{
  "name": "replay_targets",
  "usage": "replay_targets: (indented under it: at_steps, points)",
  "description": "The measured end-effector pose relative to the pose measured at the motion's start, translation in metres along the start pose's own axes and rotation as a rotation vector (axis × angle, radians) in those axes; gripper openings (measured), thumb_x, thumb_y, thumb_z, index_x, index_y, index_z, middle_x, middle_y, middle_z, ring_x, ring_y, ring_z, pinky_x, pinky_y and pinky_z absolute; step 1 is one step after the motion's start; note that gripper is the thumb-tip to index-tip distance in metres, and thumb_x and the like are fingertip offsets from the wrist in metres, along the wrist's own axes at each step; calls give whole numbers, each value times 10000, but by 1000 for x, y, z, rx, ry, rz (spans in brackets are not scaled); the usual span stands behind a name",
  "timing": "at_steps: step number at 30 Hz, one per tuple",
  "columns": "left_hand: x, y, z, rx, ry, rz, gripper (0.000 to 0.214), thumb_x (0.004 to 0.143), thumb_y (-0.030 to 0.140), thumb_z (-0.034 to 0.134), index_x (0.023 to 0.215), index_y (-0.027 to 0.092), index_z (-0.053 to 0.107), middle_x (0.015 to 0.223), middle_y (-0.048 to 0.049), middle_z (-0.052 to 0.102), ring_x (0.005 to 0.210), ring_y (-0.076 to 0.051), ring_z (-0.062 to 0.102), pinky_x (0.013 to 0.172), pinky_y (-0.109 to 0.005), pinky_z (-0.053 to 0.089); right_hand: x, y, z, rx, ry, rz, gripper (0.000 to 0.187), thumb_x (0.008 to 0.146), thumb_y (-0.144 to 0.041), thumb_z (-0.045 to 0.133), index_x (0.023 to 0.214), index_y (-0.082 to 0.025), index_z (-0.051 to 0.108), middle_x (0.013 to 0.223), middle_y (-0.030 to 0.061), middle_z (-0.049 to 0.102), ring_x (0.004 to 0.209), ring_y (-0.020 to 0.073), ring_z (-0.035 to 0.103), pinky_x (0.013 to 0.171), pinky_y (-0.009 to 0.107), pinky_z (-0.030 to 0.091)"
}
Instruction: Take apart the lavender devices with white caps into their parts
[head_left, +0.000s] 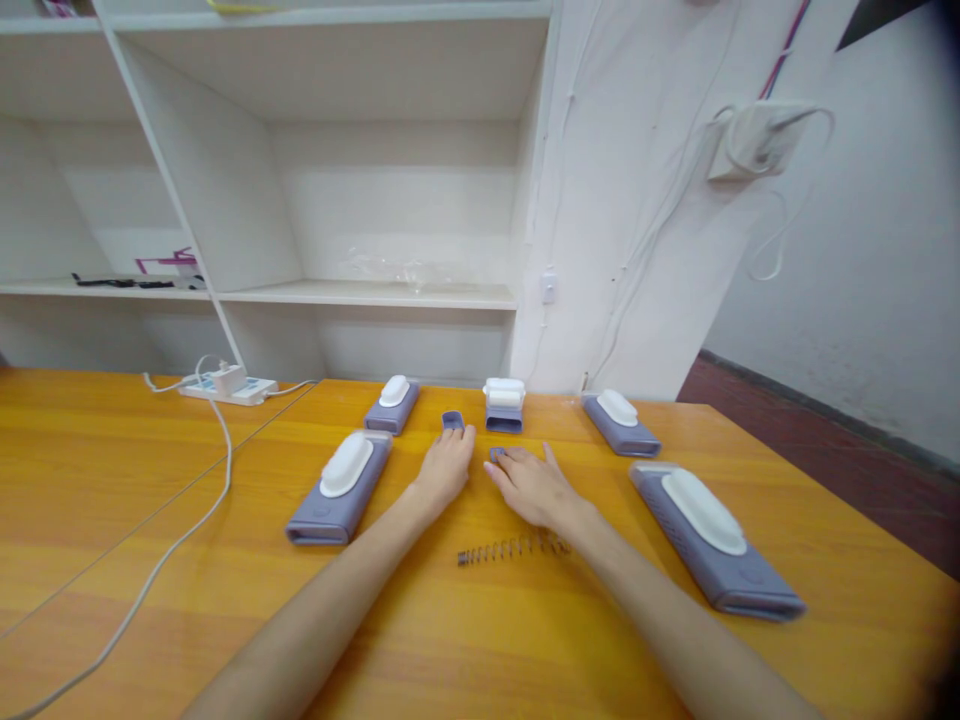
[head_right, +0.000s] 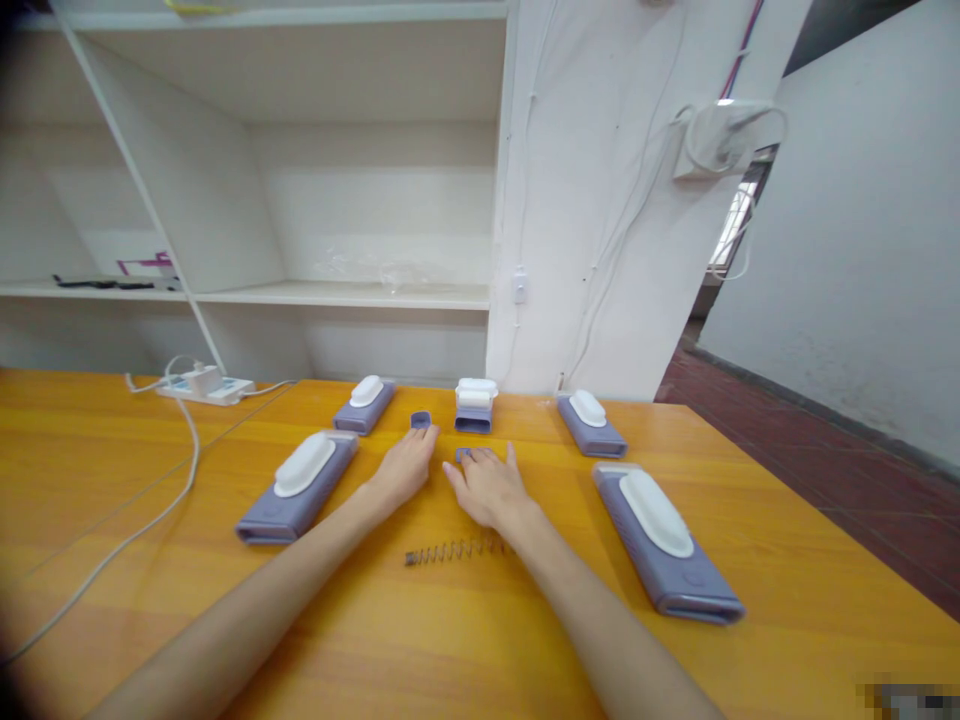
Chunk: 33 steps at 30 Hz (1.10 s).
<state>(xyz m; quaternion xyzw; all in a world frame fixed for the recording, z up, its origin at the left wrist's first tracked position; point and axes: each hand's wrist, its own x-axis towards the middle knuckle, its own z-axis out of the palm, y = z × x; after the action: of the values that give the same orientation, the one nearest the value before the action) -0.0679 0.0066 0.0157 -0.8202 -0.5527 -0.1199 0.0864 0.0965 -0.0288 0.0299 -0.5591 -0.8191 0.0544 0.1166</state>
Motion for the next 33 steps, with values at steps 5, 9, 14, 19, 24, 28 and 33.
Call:
replay_targets:
  at_steps: [5, 9, 14, 19, 24, 28, 33]
  points:
    - [5, -2, -1, 18, 53, 22, 295, 836, 32, 377, 1075, 181, 463, 1066, -88, 548, 1043, -217, 487, 851, -308, 430, 23, 6, 5, -5, 2, 48, 520, 943, -451, 179, 1249, -205, 520, 1331, 123, 500, 1259, 264, 398, 1040, 622, 57]
    - [2, -6, -3, 37, 115, -33, 272, 879, 76, 339, 1091, 190, 465, 1166, -111, 482, 1081, -240, 450, 859, -349, 417, 20, 3, 4, -14, 18, 61, 510, 944, -442, 190, 1272, -199, 495, 1379, 126, 442, 1293, 266, 345, 1046, 604, 59]
    - [1, -16, 3, 26, 131, -140, 231, 902, 126, 332, 1053, 172, 502, 1095, -133, 506, 1006, -254, 499, 839, -393, 409, -24, -11, -6, -24, 134, -59, 462, 949, -418, 224, 1215, -212, 541, 1339, 110, 473, 1252, 244, 375, 1043, 483, 196]
    - [14, -23, 9, -37, 115, -117, 216, 895, 122, 358, 991, 183, 542, 1039, -101, 549, 991, -233, 529, 845, -365, 407, -83, -19, -20, 47, 67, -178, 383, 927, -400, 332, 1191, -233, 553, 1234, 85, 541, 1124, 229, 458, 965, 403, 311]
    - [35, -26, 16, -138, 135, -67, 205, 873, 98, 386, 957, 182, 554, 1025, -91, 567, 985, -208, 542, 881, -332, 404, -124, -19, -29, 54, -59, -232, 413, 839, -256, 459, 1249, -294, 494, 1198, 57, 535, 1076, 238, 463, 939, 404, 331]
    - [48, -30, 22, -221, 159, -33, 189, 853, 92, 403, 930, 177, 553, 1002, -89, 582, 949, -201, 560, 846, -315, 432, -140, -16, -28, -19, -146, -215, 573, 761, -132, 444, 1303, -318, 440, 1127, 75, 539, 1030, 247, 485, 894, 402, 370]
    - [57, -37, 32, -302, 183, -3, 170, 819, 84, 442, 913, 177, 549, 977, -82, 595, 933, -198, 574, 841, -313, 447, -147, 0, -21, -136, -162, -131, 706, 682, -44, 448, 1323, -338, 416, 1108, 73, 556, 988, 248, 525, 858, 385, 398]
